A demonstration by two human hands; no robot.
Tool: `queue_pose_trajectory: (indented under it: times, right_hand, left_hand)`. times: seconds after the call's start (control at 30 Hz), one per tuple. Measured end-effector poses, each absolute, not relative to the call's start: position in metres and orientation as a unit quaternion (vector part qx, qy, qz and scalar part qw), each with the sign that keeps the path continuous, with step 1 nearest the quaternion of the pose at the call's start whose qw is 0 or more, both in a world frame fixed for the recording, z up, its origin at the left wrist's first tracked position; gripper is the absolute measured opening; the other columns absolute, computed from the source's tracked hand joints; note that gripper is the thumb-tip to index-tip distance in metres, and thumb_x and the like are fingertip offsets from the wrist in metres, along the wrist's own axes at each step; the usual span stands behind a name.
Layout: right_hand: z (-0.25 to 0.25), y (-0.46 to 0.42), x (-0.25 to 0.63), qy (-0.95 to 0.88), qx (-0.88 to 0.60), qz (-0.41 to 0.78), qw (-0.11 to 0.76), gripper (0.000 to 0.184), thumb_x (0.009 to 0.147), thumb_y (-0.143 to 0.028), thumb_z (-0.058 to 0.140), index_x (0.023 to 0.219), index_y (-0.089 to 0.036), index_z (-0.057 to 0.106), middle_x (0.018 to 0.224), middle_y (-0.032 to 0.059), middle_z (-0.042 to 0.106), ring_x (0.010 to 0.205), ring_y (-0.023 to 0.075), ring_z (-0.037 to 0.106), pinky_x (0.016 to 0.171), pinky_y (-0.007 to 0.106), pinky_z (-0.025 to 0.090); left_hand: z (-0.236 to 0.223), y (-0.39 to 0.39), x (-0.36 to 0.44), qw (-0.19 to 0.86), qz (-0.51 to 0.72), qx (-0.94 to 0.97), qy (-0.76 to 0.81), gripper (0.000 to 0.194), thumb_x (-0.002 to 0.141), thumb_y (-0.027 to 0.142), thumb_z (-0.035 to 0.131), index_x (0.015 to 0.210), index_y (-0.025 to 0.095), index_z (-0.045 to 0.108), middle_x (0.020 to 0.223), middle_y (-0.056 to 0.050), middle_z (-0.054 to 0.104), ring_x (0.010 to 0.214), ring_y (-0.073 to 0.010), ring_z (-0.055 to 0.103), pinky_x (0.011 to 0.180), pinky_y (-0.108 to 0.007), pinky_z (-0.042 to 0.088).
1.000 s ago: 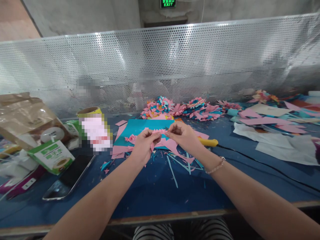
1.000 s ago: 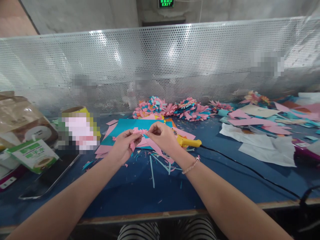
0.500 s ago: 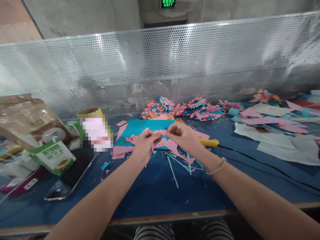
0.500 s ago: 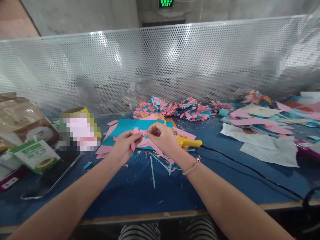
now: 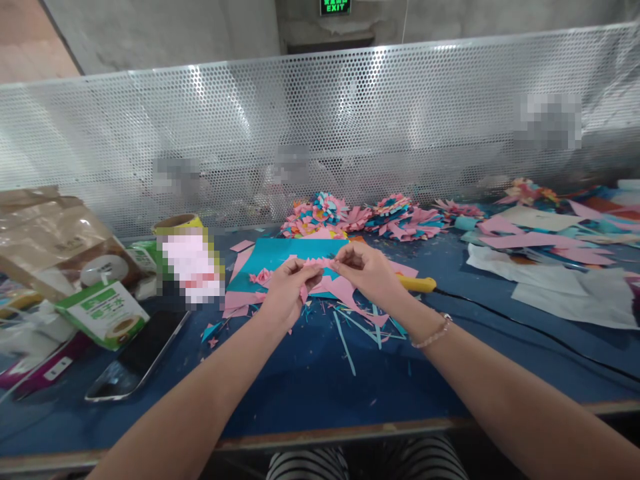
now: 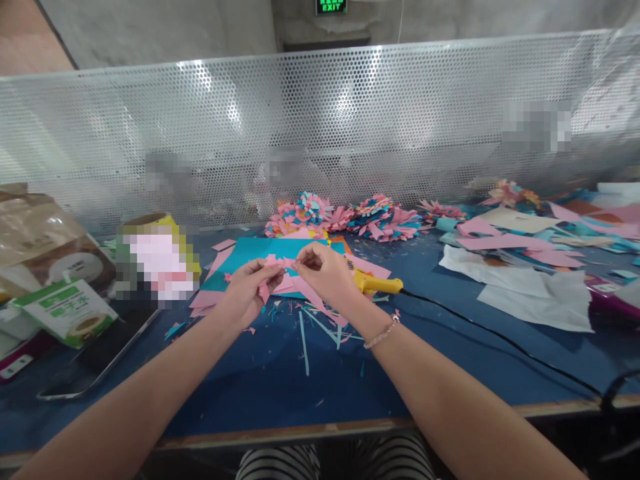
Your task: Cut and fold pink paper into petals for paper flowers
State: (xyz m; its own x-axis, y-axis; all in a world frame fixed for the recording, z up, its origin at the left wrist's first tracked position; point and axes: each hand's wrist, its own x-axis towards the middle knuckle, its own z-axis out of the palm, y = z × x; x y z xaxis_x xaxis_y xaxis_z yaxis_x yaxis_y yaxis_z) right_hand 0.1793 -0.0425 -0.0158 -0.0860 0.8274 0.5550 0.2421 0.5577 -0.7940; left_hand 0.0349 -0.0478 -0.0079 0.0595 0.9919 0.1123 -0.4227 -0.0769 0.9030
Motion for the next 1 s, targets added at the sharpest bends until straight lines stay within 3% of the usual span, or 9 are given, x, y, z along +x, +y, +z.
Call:
queue_pose_trajectory:
  times: [0.27, 0.7, 1.0]
  right_hand:
    - [-0.0170, -0.0410, 0.1801, -0.697, -0.390, 0.249, 0.548, 0.012, 0.071, -0.029, 0.056, 0.071, -0.019, 0.050, 0.071, 0.0019, 0.057, 0.067, 0.0128, 0.053, 0.064, 0.029, 0.044]
    - [-0.0154, -0.0393, 0.1820, -0.688, -0.399, 0.262, 0.546, 0.016, 0.070, -0.032, 0.057, 0.069, -0.019, 0.048, 0.067, 0.0004, 0.053, 0.062, 0.0114, 0.049, 0.057, 0.027, 0.041]
    - [-0.0194, -0.0372, 0.1753, -0.604, -0.342, 0.401, 0.598, 0.028, 0.063, -0.031, 0.063, 0.077, -0.020, 0.042, 0.075, -0.0009, 0.050, 0.065, 0.0094, 0.049, 0.056, 0.024, 0.042]
  left_hand:
    - [-0.0095, -0.0462, 0.0336, 0.599, 0.593, 0.429, 0.324, 0.025, 0.052, 0.015, 0.072, 0.056, 0.015, 0.047, 0.055, 0.002, 0.057, 0.057, -0.0071, 0.056, 0.069, -0.024, 0.045]
    - [-0.0085, -0.0479, 0.0352, 0.601, 0.584, 0.442, 0.319, 0.024, 0.051, 0.017, 0.074, 0.058, 0.014, 0.051, 0.057, 0.002, 0.058, 0.059, -0.0081, 0.057, 0.071, -0.025, 0.046]
    - [-0.0105, -0.0487, 0.0373, 0.577, 0.595, 0.466, 0.309, 0.023, 0.053, 0.019, 0.073, 0.060, 0.015, 0.052, 0.056, 0.003, 0.058, 0.062, -0.0086, 0.058, 0.070, -0.024, 0.046]
